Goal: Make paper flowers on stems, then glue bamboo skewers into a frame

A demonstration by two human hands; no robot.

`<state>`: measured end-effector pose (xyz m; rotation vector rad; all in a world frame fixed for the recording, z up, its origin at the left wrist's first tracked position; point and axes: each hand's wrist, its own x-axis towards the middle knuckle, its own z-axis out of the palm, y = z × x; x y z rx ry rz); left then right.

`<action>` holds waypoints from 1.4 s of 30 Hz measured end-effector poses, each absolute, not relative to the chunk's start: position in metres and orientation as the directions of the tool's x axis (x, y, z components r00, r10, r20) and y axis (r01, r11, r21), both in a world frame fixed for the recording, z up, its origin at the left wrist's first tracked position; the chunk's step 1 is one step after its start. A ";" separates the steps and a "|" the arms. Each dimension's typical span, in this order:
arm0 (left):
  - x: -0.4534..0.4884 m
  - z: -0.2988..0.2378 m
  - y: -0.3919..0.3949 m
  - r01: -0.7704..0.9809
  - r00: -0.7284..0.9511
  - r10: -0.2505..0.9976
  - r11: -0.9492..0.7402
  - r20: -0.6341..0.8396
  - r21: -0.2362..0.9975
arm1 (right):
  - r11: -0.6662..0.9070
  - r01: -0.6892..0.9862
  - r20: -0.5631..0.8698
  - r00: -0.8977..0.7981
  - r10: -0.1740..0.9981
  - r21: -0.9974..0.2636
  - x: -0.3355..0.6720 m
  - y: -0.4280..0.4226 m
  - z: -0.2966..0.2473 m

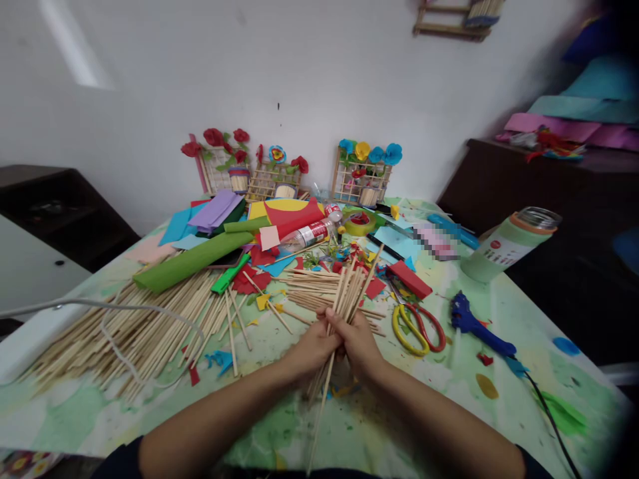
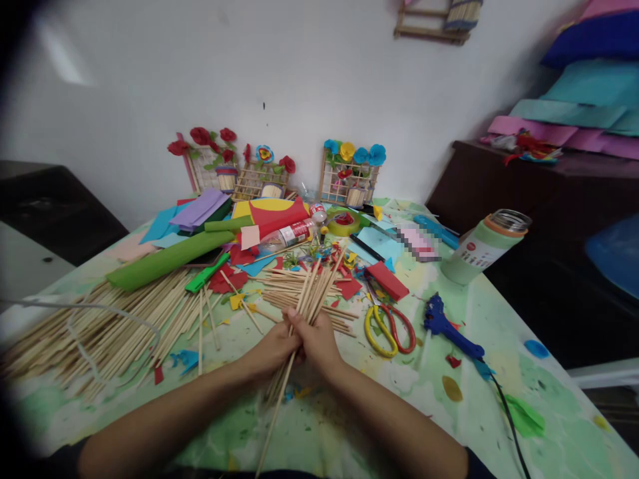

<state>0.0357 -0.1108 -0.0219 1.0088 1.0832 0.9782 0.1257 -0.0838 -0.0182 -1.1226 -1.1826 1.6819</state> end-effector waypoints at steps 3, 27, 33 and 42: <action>0.033 -0.007 -0.107 -0.001 0.207 0.976 0.066 -0.064 0.998 | -0.064 -0.122 -0.017 -0.359 0.933 -0.990 0.134 -0.082 0.000; -0.112 -0.036 -0.157 0.893 -0.244 0.929 0.103 0.278 0.438 | 0.184 -0.396 0.318 -0.306 0.897 -0.900 0.133 -0.086 -0.039; -0.180 -0.038 -0.181 0.884 -0.454 0.873 0.416 0.179 0.212 | 0.233 -0.391 0.344 -0.243 0.907 -0.890 0.130 -0.089 -0.044; -0.182 -0.036 -0.177 0.890 -0.432 0.897 0.406 0.099 0.209 | 0.236 -0.365 0.343 -0.264 0.902 -0.901 0.133 -0.089 -0.045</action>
